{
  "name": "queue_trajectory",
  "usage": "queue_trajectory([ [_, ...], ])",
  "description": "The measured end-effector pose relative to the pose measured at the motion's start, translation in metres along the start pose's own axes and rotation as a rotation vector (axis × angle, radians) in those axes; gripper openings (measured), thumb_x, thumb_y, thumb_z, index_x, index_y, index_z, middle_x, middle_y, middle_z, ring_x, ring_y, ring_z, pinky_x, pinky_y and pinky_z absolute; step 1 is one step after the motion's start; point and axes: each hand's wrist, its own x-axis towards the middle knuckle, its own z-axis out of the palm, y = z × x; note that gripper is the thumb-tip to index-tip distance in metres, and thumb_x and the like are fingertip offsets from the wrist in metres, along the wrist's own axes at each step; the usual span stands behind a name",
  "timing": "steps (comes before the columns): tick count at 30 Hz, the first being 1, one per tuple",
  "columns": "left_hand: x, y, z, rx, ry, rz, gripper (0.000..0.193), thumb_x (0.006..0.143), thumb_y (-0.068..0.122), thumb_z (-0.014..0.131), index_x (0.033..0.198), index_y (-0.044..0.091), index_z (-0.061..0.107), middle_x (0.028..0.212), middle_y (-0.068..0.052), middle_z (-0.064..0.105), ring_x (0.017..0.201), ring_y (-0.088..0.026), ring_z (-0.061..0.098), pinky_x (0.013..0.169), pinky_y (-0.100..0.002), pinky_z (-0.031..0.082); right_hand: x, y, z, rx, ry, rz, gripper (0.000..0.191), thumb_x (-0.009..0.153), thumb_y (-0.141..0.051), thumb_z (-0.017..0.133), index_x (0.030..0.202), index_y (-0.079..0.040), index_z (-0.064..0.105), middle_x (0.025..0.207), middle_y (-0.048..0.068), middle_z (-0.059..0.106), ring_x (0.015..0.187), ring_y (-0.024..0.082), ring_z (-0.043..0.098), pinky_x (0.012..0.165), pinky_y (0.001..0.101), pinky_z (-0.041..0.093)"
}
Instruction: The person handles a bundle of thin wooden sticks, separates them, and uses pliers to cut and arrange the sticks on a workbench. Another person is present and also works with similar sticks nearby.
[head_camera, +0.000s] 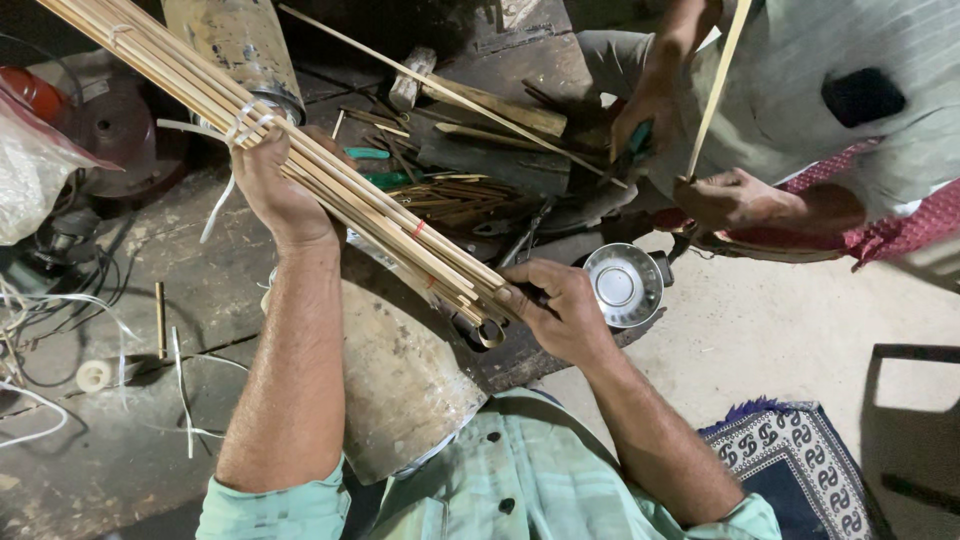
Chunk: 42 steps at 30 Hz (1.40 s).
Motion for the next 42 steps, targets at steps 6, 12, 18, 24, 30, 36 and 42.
queue_trajectory([
  [6, -0.001, -0.004, -0.001, -0.007, -0.050, 0.021, 0.027, 0.088, 0.012, 0.060, 0.111, 0.003, 0.050, 0.075, -0.014, 0.067, 0.059, -0.024, 0.067, 0.055, -0.041, 0.061, 0.000, 0.004, 0.001, -0.021, -0.020, 0.034, 0.019, 0.092, -0.017, 0.077, 0.104, -0.001, 0.077, 0.083, 0.009, 0.075, 0.071, 0.018, 0.070, 0.061, 0.0326, 0.052],
  [12, -0.001, -0.009, 0.001, 0.041, -0.039, 0.044, 0.032, 0.086, 0.012, 0.067, 0.113, 0.002, 0.052, 0.079, -0.013, 0.067, 0.066, -0.021, 0.069, 0.057, -0.040, 0.064, -0.002, 0.002, -0.002, -0.077, -0.044, 0.099, 0.018, 0.086, -0.017, 0.083, 0.094, -0.002, 0.077, 0.076, 0.006, 0.074, 0.064, 0.012, 0.067, 0.053, 0.0286, 0.050],
  [18, -0.005, -0.008, 0.002, 0.097, -0.034, 0.022, 0.041, 0.090, 0.016, 0.073, 0.118, 0.002, 0.047, 0.080, -0.013, 0.066, 0.069, -0.020, 0.070, 0.062, -0.038, 0.065, -0.004, 0.012, -0.002, 0.251, -0.098, 0.305, 0.017, 0.086, -0.017, 0.083, 0.089, -0.002, 0.074, 0.070, 0.001, 0.070, 0.063, 0.007, 0.061, 0.055, 0.0254, 0.048],
  [24, -0.005, -0.008, 0.004, 0.091, -0.016, -0.016, 0.049, 0.085, 0.014, 0.070, 0.124, 0.002, 0.043, 0.084, -0.011, 0.066, 0.073, -0.019, 0.070, 0.064, -0.038, 0.064, -0.006, 0.044, 0.002, 0.644, -0.168, 0.463, 0.016, 0.088, -0.014, 0.080, 0.087, 0.000, 0.074, 0.072, 0.004, 0.071, 0.062, 0.009, 0.062, 0.055, 0.0258, 0.048],
  [30, -0.006, -0.005, 0.005, 0.084, -0.066, -0.032, 0.044, 0.091, 0.010, 0.068, 0.124, -0.001, 0.043, 0.084, -0.013, 0.068, 0.072, -0.021, 0.071, 0.065, -0.039, 0.064, -0.004, 0.044, 0.009, 0.455, -0.178, 0.475, 0.018, 0.092, -0.021, 0.077, 0.090, -0.003, 0.075, 0.073, 0.004, 0.071, 0.064, 0.010, 0.060, 0.058, 0.0264, 0.048],
  [36, -0.008, -0.011, 0.004, 0.116, -0.081, -0.020, 0.046, 0.101, 0.019, 0.074, 0.125, 0.001, 0.041, 0.083, -0.012, 0.066, 0.068, -0.020, 0.071, 0.060, -0.037, 0.064, 0.001, 0.025, 0.011, 0.179, -0.203, 0.484, 0.017, 0.093, -0.023, 0.073, 0.093, -0.006, 0.072, 0.077, 0.001, 0.071, 0.070, 0.010, 0.060, 0.063, 0.0260, 0.049],
  [42, -0.005, -0.019, -0.003, 0.116, -0.077, -0.003, 0.057, 0.100, 0.024, 0.077, 0.136, 0.002, 0.040, 0.092, -0.009, 0.064, 0.078, -0.017, 0.069, 0.064, -0.037, 0.066, 0.005, 0.034, 0.017, 0.571, -0.241, 0.560, 0.020, 0.096, -0.023, 0.071, 0.090, -0.005, 0.067, 0.073, 0.003, 0.065, 0.064, 0.013, 0.057, 0.060, 0.0285, 0.047],
])
